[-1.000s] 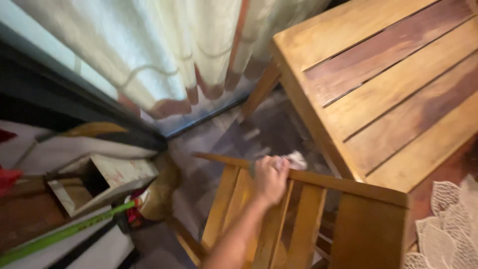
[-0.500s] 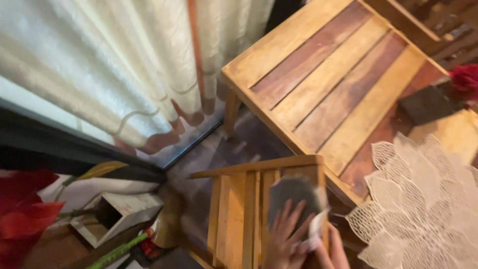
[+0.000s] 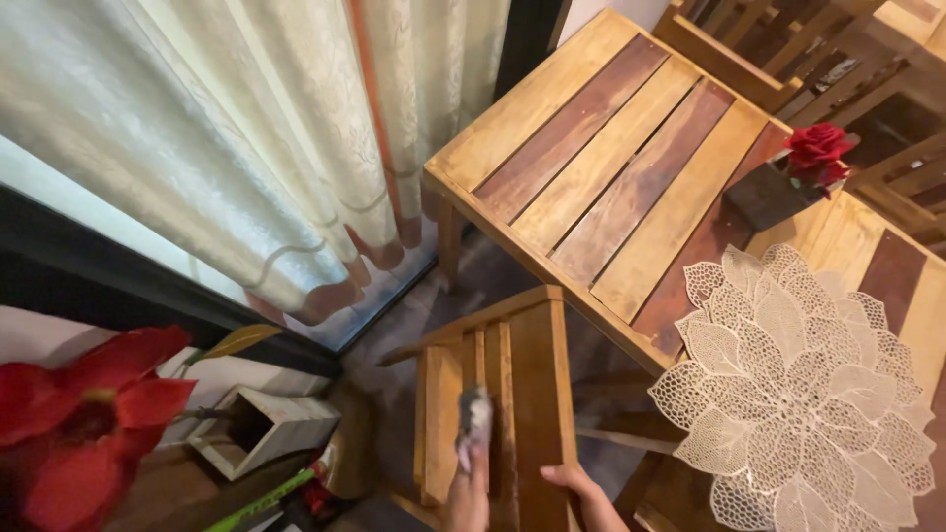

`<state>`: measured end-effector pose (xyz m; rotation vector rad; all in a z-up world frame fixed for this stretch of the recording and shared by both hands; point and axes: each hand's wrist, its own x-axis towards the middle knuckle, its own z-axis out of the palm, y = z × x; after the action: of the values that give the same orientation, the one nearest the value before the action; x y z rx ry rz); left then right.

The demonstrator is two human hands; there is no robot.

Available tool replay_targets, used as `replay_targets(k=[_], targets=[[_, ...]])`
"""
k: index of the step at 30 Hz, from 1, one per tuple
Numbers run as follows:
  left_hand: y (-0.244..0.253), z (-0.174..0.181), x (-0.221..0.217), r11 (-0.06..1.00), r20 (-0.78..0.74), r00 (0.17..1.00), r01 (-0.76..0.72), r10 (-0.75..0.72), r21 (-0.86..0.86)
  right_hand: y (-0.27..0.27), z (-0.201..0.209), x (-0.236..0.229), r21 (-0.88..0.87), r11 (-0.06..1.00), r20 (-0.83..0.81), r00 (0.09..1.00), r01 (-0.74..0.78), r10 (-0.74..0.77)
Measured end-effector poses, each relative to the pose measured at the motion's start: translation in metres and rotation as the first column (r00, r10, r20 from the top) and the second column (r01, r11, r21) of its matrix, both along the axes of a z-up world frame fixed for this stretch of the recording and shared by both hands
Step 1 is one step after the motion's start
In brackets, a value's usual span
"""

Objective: Cleaning and wiping wooden chairs in a restaurant dining area using a cloth.

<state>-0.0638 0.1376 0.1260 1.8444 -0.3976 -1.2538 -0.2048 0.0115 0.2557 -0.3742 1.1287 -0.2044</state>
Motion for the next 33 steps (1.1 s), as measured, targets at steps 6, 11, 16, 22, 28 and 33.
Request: replay_targets(k=[6,11,16,22,28,33], targets=[[0.002,-0.059,0.026,0.968,-0.103,0.986,-0.108,0.134,0.224,0.007,-0.013,0.010,0.189,0.981,0.163,0.986,-0.050,0.019],[-0.006,-0.017,0.041,0.974,-0.122,0.991,-0.029,0.058,0.225,0.011,0.005,0.016,0.205,0.975,0.063,0.993,0.087,-0.101],[-0.010,-0.058,0.039,0.973,-0.189,0.981,0.089,-0.048,0.213,0.021,-0.035,0.014,0.137,0.980,-0.097,0.987,0.144,-0.132],[-0.004,-0.019,0.048,0.917,-0.555,0.730,-0.337,0.398,0.215,0.044,-0.045,-0.008,-0.407,0.904,0.115,0.974,-0.135,0.197],[-0.001,-0.090,0.063,0.887,-0.109,0.962,-0.182,0.250,0.424,0.021,-0.048,-0.003,0.117,0.993,-0.008,1.000,0.029,-0.028],[0.030,-0.080,0.107,0.788,-0.357,0.709,-0.594,0.608,0.162,0.007,-0.013,-0.003,-0.506,0.841,-0.035,0.979,-0.190,0.201]])
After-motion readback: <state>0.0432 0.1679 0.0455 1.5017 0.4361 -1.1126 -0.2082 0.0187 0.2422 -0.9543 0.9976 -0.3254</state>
